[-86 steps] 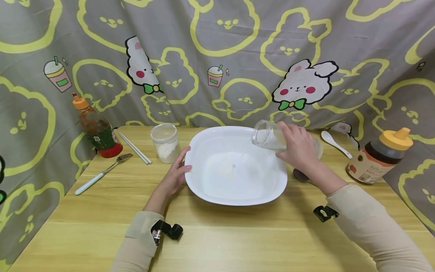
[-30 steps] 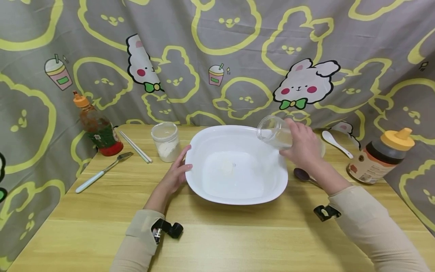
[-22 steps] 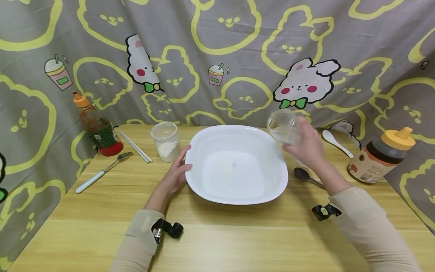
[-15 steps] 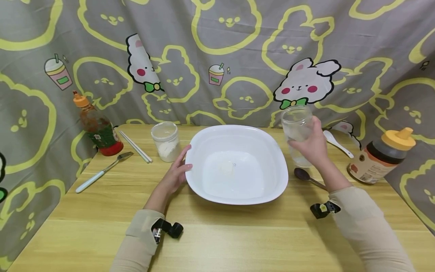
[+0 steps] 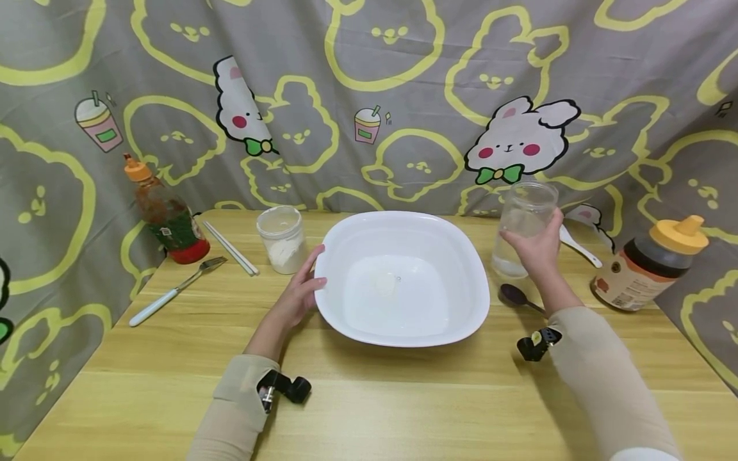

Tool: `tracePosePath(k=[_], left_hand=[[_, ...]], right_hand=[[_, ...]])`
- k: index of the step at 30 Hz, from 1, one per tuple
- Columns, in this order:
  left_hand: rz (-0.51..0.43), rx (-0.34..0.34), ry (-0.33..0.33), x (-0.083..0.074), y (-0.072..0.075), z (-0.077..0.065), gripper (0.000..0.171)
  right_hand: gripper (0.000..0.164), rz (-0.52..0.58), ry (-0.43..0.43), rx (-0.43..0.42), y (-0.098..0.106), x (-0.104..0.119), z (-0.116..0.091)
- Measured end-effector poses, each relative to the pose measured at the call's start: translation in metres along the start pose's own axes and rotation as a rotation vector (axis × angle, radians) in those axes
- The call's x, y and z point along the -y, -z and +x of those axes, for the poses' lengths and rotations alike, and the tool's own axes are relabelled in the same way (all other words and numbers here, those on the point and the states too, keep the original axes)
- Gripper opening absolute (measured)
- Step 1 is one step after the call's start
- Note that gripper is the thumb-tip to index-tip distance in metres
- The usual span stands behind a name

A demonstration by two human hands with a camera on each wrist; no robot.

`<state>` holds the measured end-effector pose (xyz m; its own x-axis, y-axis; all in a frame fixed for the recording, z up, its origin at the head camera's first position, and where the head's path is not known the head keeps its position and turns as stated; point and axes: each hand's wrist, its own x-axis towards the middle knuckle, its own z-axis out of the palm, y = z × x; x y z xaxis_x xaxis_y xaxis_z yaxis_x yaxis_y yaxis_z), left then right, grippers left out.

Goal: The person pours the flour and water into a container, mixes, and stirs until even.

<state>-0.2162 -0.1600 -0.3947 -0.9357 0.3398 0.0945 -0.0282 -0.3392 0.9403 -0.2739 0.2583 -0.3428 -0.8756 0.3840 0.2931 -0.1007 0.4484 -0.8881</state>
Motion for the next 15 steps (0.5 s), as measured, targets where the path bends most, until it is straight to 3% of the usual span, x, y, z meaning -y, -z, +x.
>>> tracePosePath(k=[15], left_hand=[[0.012,-0.005,0.004,-0.002,-0.001,-0.001,0.07]], right_hand=[[0.098,0.037,-0.057,-0.066,-0.017,-0.025,0.001]])
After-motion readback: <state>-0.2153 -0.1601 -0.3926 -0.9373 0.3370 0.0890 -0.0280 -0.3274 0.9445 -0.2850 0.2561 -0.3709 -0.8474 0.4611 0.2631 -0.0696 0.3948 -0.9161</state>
